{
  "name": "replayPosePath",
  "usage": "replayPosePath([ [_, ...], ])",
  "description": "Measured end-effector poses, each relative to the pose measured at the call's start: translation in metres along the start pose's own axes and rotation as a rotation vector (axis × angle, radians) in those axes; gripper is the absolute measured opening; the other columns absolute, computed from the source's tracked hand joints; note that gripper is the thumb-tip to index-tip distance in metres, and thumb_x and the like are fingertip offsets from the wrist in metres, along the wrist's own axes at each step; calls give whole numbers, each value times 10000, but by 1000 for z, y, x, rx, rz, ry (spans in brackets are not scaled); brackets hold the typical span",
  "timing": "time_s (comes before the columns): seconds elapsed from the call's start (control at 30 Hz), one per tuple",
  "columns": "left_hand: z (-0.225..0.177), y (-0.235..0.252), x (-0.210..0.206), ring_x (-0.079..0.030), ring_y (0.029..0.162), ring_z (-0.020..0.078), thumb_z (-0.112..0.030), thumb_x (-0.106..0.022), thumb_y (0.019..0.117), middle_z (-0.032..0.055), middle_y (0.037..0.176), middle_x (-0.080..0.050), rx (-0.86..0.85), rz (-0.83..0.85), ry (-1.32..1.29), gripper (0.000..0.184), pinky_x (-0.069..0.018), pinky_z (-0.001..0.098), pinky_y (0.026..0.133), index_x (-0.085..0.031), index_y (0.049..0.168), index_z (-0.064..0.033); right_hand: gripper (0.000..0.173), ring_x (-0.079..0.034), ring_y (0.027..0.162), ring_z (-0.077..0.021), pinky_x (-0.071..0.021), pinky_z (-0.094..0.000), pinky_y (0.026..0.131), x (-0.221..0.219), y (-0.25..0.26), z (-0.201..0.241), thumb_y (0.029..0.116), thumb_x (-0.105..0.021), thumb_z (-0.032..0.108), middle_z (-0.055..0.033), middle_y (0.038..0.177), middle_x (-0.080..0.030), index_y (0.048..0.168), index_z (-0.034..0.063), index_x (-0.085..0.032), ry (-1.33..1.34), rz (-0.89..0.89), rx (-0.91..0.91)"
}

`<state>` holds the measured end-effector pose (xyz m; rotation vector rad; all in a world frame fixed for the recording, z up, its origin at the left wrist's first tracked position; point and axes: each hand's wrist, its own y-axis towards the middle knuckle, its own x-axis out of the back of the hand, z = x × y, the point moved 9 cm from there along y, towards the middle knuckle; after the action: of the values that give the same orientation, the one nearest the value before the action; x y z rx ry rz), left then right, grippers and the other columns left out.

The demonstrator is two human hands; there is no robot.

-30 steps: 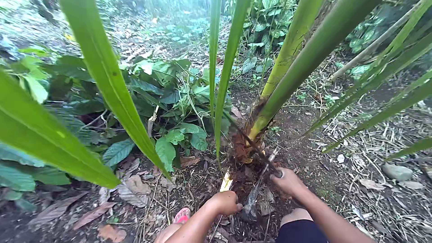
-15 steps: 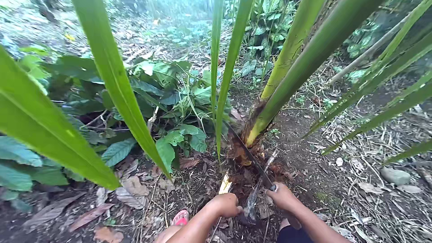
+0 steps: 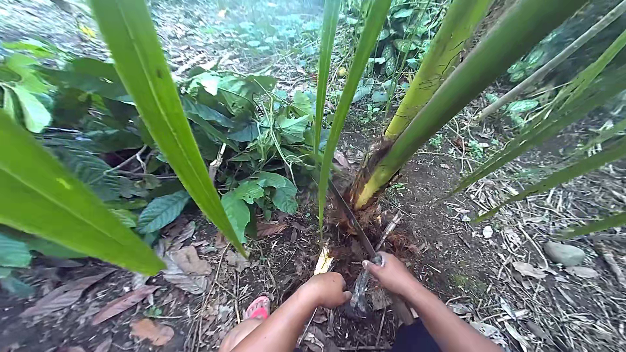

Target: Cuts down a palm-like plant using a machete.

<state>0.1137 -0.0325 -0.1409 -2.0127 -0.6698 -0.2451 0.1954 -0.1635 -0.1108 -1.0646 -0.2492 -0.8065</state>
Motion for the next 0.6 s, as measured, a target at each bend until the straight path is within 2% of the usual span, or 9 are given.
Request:
replayPosePath([
  [0.17, 6, -1, 0, -658, 924, 399, -419, -460, 1079, 227, 935, -665, 12, -30, -29, 501, -492, 640, 814, -671, 976, 24, 474, -685, 998, -335, -537, -541, 924, 46, -17, 37, 1058, -578, 400, -205, 1071, -689, 1326, 9, -577, -64, -279, 146],
  [0.23, 5, -4, -1, -668, 940, 396, -411, -446, 1086, 225, 954, -676, 11, -23, -25, 498, -499, 639, 832, -675, 1001, 23, 501, -681, 1080, -373, -522, -566, 977, 31, 6, 7, 1061, -567, 401, -241, 1135, -688, 1345, -11, -573, -73, -259, 49],
  [0.3, 6, -7, -2, -672, 954, 397, -414, -441, 1089, 230, 975, -682, 9, -14, -26, 499, -499, 642, 851, -682, 1037, 20, 500, -670, 1113, -375, -512, -562, 997, -5, 30, -43, 1056, -569, 379, -258, 1184, -674, 1328, -41, -581, -54, -100, -97],
  [0.33, 7, -8, -2, -673, 949, 395, -417, -441, 1088, 227, 971, -683, 6, -17, -22, 499, -500, 640, 848, -684, 1036, 15, 468, -686, 1029, -338, -540, -524, 945, -23, 34, -62, 1051, -587, 354, -237, 1125, -683, 1291, -47, -601, -11, -25, -145],
  [0.37, 7, -9, 0, -673, 943, 396, -418, -440, 1088, 226, 965, -685, 3, -26, -20, 499, -499, 641, 843, -685, 1034, 14, 407, -683, 832, -263, -576, -443, 802, -35, 32, -71, 1048, -607, 330, -178, 963, -673, 1225, -37, -612, 63, 20, -159],
  [0.4, 8, -8, 2, -669, 928, 394, -418, -439, 1088, 224, 952, -680, -2, -38, -18, 500, -498, 638, 831, -681, 1021, 14, 310, -598, 594, -164, -554, -328, 600, -45, 26, -72, 1056, -608, 298, -78, 754, -576, 1130, 0, -573, 181, 64, -148],
  [0.47, 7, -6, 1, -666, 910, 388, -414, -437, 1086, 219, 932, -674, -4, -42, -16, 499, -499, 632, 816, -673, 1000, 17, 237, -501, 450, -104, -501, -264, 475, -48, 5, -69, 1057, -617, 259, -4, 621, -484, 1063, 40, -525, 360, 133, -137],
  [0.53, 3, -4, 2, -663, 913, 396, -405, -443, 1086, 228, 939, -669, 2, -34, -15, 494, -495, 639, 817, -665, 991, 27, 317, -564, 579, -148, -531, -332, 596, -21, -8, -50, 1035, -643, 313, -52, 744, -565, 1154, 24, -592, 203, 70, -45],
  [0.6, -1, -1, 2, -668, 929, 402, -405, -445, 1085, 232, 951, -676, -3, -31, -3, 494, -498, 644, 828, -668, 994, 26, 453, -667, 834, -280, -558, -495, 819, 18, -23, -17, 1028, -632, 382, -166, 966, -673, 1280, 5, -617, 27, -72, 50],
])
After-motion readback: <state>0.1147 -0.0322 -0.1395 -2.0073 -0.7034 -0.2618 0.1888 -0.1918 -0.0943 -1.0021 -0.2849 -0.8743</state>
